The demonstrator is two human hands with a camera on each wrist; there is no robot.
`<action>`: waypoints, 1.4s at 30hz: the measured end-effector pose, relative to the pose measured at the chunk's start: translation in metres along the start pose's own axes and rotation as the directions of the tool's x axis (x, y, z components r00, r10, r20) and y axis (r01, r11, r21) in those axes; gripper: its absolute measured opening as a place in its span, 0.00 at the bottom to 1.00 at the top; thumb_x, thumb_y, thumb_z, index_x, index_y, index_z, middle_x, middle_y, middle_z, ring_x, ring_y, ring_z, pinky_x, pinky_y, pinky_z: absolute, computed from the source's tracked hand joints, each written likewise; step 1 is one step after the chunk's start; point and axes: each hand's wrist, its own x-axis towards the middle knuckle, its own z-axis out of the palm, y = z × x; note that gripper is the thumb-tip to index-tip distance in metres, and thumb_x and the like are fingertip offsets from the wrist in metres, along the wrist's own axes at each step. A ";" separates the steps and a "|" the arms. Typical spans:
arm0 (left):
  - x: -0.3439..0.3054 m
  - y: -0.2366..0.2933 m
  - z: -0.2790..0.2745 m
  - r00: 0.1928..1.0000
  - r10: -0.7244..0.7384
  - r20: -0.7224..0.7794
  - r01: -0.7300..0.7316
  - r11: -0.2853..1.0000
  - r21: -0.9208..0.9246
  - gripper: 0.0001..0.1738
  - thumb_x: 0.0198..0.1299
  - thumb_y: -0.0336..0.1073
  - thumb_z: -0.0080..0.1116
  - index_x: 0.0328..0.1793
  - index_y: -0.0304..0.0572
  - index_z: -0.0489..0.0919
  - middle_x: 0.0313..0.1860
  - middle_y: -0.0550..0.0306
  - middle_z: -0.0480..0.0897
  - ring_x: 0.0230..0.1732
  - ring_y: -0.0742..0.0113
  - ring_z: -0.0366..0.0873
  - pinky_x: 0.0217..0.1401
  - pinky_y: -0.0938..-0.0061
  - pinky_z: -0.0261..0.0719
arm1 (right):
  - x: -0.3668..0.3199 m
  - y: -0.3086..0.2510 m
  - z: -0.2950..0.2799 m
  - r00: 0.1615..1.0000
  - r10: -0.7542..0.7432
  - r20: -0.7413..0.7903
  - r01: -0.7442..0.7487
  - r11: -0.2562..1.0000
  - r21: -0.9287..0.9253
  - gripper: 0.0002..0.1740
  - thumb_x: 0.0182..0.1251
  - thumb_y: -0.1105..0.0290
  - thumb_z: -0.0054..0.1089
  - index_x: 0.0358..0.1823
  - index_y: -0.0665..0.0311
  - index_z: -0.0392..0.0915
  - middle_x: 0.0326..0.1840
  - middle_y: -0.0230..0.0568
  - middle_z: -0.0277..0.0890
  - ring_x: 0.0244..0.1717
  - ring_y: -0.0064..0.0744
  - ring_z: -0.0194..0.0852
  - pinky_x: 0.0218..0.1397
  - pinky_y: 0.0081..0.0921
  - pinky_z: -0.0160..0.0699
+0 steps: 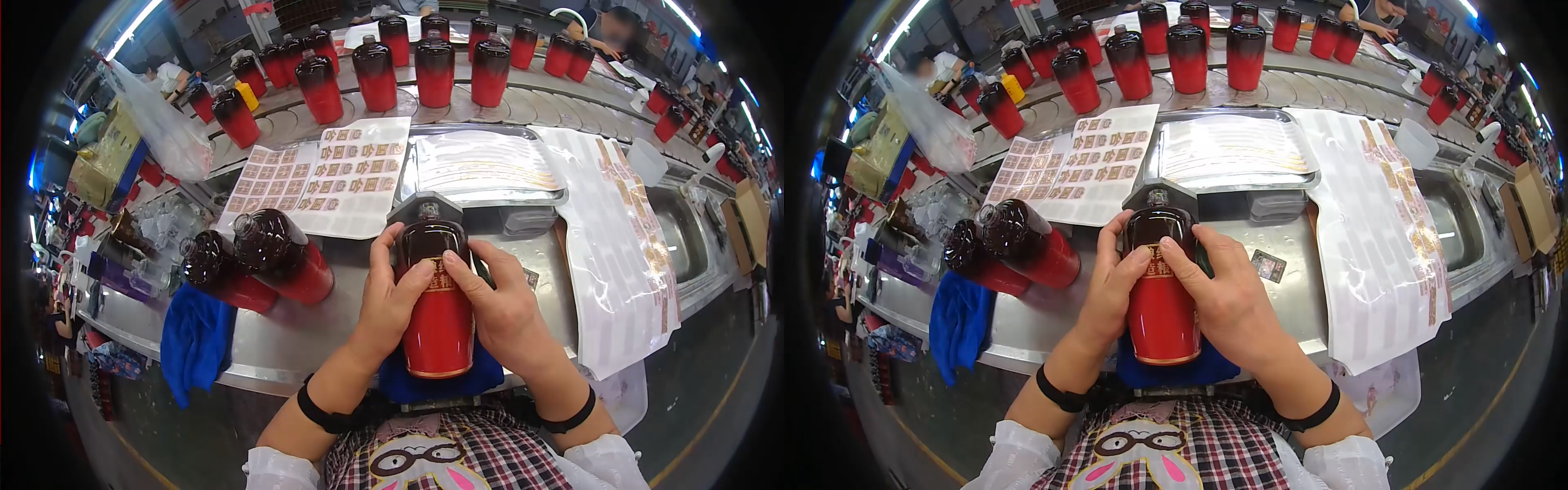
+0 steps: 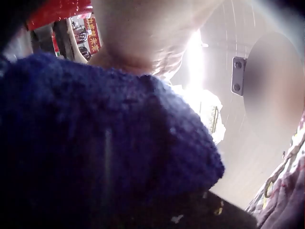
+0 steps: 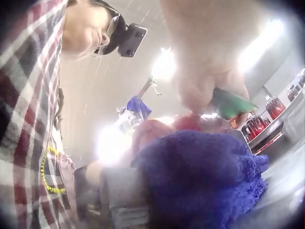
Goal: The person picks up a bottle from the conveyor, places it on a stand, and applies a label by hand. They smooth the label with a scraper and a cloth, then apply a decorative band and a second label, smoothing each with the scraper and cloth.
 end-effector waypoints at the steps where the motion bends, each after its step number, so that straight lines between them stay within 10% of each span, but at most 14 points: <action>1: 0.000 0.001 0.001 1.000 0.006 -0.004 -0.006 1.000 0.005 0.37 0.68 0.39 0.56 0.76 0.30 0.54 0.62 0.44 0.75 0.61 0.65 0.74 0.64 0.71 0.73 | 0.000 0.000 0.000 1.000 0.000 -0.001 0.000 1.000 -0.001 0.40 0.44 0.86 0.62 0.66 0.60 0.75 0.61 0.64 0.67 0.60 0.61 0.71 0.63 0.45 0.74; 42: 0.002 -0.002 -0.003 0.998 -0.060 0.019 0.062 0.990 -0.127 0.34 0.70 0.38 0.54 0.76 0.32 0.54 0.64 0.44 0.71 0.61 0.66 0.73 0.63 0.73 0.73 | 0.011 0.009 -0.010 0.995 -0.094 0.047 0.099 0.986 -0.136 0.35 0.48 0.81 0.62 0.63 0.53 0.78 0.61 0.54 0.72 0.59 0.55 0.72 0.61 0.44 0.74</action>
